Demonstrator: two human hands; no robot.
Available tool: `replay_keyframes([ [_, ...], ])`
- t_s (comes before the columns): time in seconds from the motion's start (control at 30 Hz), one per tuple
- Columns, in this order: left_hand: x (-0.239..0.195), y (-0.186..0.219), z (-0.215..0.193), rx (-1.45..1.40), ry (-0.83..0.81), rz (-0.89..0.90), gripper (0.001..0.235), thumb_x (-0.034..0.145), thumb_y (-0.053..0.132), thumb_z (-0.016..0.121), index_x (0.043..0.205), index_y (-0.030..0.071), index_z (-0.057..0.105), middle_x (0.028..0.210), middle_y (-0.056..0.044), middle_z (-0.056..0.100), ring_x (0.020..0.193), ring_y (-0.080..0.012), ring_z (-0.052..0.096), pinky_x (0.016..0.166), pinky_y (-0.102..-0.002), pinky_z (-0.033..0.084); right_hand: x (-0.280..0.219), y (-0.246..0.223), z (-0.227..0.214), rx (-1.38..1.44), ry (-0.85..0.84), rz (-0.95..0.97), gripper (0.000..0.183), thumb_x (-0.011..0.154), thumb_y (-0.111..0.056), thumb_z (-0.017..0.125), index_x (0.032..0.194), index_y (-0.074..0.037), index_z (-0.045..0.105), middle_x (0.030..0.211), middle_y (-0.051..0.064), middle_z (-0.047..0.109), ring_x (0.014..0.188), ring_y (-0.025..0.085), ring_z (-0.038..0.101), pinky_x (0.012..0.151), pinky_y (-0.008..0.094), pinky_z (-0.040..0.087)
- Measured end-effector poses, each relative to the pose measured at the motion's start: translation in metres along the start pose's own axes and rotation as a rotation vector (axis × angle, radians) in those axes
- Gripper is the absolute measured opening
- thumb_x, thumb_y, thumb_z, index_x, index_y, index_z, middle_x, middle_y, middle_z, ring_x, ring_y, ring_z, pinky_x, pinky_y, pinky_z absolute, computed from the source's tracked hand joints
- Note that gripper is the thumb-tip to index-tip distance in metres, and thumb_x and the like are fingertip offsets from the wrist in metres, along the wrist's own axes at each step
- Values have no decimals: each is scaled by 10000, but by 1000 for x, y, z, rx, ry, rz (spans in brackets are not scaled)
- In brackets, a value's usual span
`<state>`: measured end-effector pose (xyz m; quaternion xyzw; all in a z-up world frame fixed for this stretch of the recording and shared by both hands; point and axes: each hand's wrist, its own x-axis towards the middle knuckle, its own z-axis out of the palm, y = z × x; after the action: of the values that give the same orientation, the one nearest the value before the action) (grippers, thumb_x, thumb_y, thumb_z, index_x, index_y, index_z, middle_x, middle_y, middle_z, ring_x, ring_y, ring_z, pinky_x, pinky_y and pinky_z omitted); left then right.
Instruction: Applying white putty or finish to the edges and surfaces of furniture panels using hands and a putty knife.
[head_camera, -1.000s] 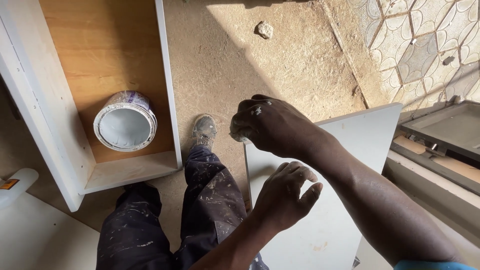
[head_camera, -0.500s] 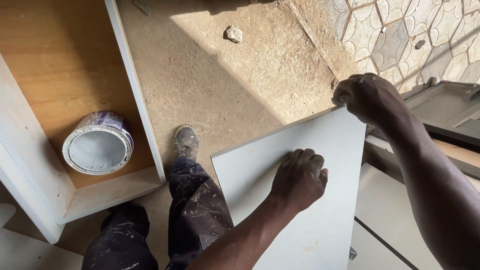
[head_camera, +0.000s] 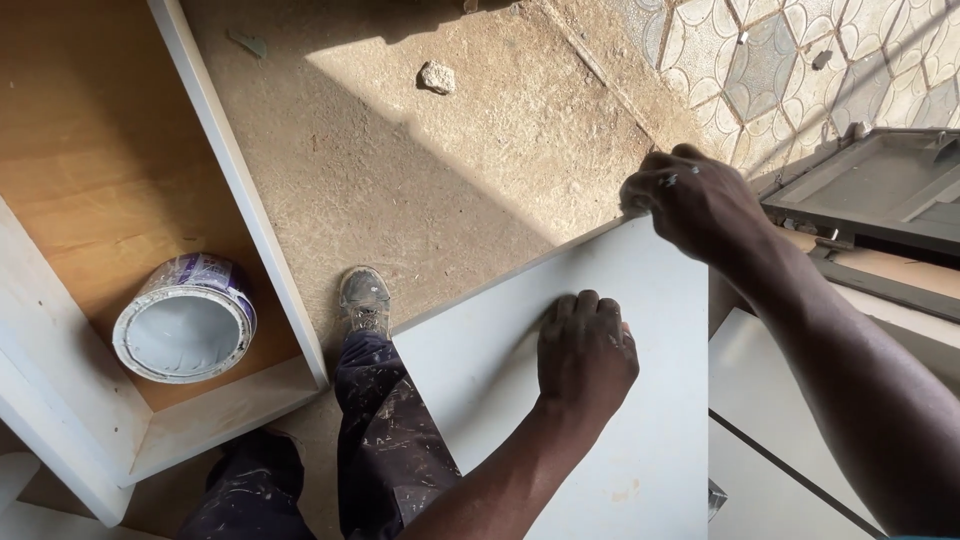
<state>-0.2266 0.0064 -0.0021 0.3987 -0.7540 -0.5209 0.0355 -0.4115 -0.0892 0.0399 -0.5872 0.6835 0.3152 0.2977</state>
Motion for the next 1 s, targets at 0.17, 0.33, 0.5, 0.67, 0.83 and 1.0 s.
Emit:
replay_keyframes([
  [0.17, -6, -5, 19, -24, 142, 12, 86, 845, 141, 633, 834, 69, 678, 805, -87, 622, 801, -280, 625, 735, -414, 519, 12, 73, 14, -92, 24, 142, 357, 956, 0, 531, 1162, -152, 780, 1106, 75, 770, 1093, 295, 655, 842, 430, 562],
  [0.33, -8, -5, 24, -18, 226, 22, 64, 870, 127, 666, 867, 63, 664, 867, -100, 614, 824, -299, 573, 742, -421, 493, 10, 32, -6, 46, -74, 277, 340, 848, 97, 462, 1007, -44, 726, 916, 173, 735, 746, 327, 654, 650, 427, 506],
  [0.5, -6, -1, 21, 15, 254, 4, 136, 817, 110, 680, 787, 95, 549, 791, -89, 541, 755, -323, 524, 672, -466, 418, 4, -33, 1, 346, 9, -257, 246, 956, -64, 490, 895, -120, 722, 908, 60, 696, 867, 295, 654, 742, 443, 482],
  [0.67, -6, -2, 21, 46, 248, 10, 121, 838, 126, 693, 794, 98, 584, 800, -76, 562, 784, -304, 549, 697, -442, 458, 10, 17, 24, 58, 199, -330, 339, 848, 75, 558, 938, -202, 732, 988, -17, 714, 872, 263, 589, 551, 421, 489],
  [0.83, -7, -4, 24, 29, 245, 20, 78, 841, 106, 675, 811, 79, 609, 830, -86, 592, 802, -299, 571, 695, -424, 483, 19, 105, 32, -87, 133, -61, 327, 879, 93, 707, 1115, -117, 791, 1067, 39, 767, 969, 240, 663, 652, 364, 654],
  [1.0, -8, -4, 20, 67, 212, 26, 98, 853, 129, 687, 825, 93, 601, 837, -82, 584, 813, -296, 570, 704, -424, 473, 11, 106, -7, 0, 5, 385, 543, 777, 12, 560, 1261, -166, 730, 1102, 197, 771, 993, 427, 697, 683, 529, 510],
])
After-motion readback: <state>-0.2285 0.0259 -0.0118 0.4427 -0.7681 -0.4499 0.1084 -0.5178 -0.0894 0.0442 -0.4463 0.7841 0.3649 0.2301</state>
